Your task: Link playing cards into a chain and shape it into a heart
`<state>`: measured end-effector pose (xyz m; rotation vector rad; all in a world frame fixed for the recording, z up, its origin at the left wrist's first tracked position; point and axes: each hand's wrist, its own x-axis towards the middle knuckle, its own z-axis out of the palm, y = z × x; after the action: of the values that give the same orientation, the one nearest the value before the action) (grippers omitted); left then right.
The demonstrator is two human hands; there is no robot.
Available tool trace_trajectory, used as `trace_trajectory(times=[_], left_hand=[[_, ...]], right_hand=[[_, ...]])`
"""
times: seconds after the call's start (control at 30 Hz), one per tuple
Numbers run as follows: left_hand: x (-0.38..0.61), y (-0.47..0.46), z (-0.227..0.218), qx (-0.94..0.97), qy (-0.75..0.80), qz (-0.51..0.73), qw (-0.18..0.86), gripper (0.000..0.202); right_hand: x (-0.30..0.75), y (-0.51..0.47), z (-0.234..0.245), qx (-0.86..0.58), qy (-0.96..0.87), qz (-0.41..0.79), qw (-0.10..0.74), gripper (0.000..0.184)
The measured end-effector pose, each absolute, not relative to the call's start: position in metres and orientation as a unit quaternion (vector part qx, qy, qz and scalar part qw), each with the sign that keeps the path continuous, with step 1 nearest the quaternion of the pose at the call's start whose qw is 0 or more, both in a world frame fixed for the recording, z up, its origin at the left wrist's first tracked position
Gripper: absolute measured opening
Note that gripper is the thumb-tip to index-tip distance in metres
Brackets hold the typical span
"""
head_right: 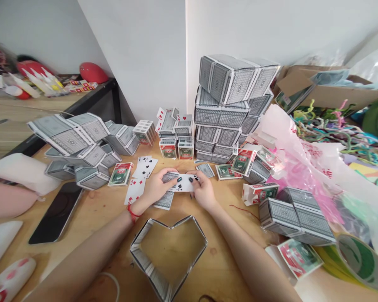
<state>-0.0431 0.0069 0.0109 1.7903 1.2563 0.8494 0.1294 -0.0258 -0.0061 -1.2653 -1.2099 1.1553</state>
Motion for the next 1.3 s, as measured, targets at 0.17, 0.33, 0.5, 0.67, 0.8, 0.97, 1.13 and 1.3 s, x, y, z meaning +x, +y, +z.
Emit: trace_trajectory(times=[0.17, 0.33, 0.5, 0.67, 0.8, 0.97, 1.13, 1.3], left_hand=[[-0.041, 0.004, 0.015, 0.713, 0.497, 0.320, 0.377, 0.028], [-0.041, 0.004, 0.012, 0.719, 0.502, 0.315, 0.363, 0.027], [-0.042, 0.005, 0.011, 0.707, 0.509, 0.327, 0.366, 0.026], [-0.041, 0.004, 0.015, 0.707, 0.516, 0.328, 0.355, 0.025], [-0.040, 0.003, 0.015, 0.712, 0.522, 0.320, 0.343, 0.027], [-0.040, 0.004, 0.008, 0.714, 0.522, 0.324, 0.336, 0.028], [-0.039, 0.004, 0.004, 0.717, 0.514, 0.332, 0.334, 0.028], [-0.039, 0.003, 0.005, 0.731, 0.514, 0.316, 0.320, 0.029]], right_hand=[[0.126, -0.028, -0.004, -0.537, -0.503, 0.463, 0.495, 0.020], [0.130, -0.026, -0.003, -0.494, -0.467, 0.532, 0.505, 0.047], [0.132, -0.024, -0.005, -0.431, -0.426, 0.621, 0.496, 0.050], [0.128, -0.026, -0.006, -0.431, -0.404, 0.613, 0.525, 0.038], [0.125, -0.027, -0.007, -0.441, -0.401, 0.595, 0.539, 0.037], [0.122, -0.028, -0.008, -0.446, -0.408, 0.583, 0.543, 0.034], [0.116, -0.031, -0.009, -0.477, -0.414, 0.541, 0.555, 0.028], [0.111, -0.034, -0.010, -0.507, -0.408, 0.502, 0.569, 0.023]])
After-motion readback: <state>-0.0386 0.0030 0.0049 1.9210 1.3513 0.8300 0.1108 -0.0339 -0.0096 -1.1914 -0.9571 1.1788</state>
